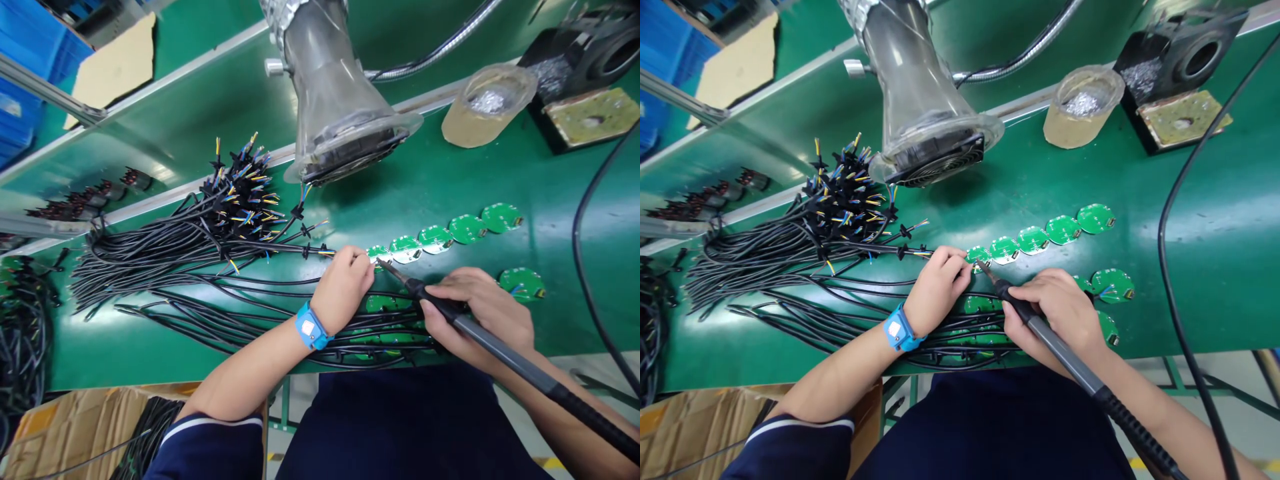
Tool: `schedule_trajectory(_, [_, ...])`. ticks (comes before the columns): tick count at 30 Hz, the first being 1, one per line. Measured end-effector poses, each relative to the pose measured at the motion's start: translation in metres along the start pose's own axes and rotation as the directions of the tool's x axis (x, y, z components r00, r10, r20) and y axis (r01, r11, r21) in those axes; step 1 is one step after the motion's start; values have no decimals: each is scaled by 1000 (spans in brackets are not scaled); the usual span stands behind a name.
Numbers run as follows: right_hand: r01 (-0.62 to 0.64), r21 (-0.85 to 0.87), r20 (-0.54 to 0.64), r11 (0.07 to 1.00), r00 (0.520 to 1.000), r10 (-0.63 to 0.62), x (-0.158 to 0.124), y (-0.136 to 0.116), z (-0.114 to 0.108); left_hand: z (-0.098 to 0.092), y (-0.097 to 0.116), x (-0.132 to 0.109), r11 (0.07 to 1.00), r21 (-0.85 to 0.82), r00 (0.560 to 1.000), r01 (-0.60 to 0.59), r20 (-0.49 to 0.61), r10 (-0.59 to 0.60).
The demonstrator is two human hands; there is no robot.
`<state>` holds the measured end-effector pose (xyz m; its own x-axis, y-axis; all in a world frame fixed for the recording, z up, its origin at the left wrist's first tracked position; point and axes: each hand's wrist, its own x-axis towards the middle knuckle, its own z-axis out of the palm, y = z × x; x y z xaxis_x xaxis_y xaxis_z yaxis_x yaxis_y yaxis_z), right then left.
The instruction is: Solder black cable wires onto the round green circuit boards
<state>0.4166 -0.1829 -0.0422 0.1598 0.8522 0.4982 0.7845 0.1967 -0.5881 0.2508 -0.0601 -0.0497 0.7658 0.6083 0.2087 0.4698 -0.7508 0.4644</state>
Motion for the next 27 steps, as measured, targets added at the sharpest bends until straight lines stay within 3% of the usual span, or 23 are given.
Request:
schedule_trajectory(6, [50,0,15,999,999,-50,1,-1,1,-1,6,5,994,-37,994,106,21,-105])
schedule_trajectory(11, [-137,92,-56,986,988,142,0,-4,-4,-6,8,11,992,4,989,129,67,-129])
schedule_trajectory(14, [-196,265,-134,944,962,237,-3,3,-9,-9,10,15,988,113,985,104,124,-118])
schedule_trajectory(16, [-164,343,-207,925,947,244,-4,11,-12,-10,15,17,968,236,978,88,162,-128])
schedule_trajectory(20, [-69,330,-361,941,912,193,-3,24,-21,-15,35,10,885,464,970,36,195,-142])
schedule_trajectory(24, [-236,308,-352,922,872,341,-5,25,-32,-39,41,-6,899,437,993,-39,117,-14])
schedule_trajectory(27, [-286,313,-348,906,853,389,-9,30,-35,-66,18,-6,892,451,1000,-19,2,20])
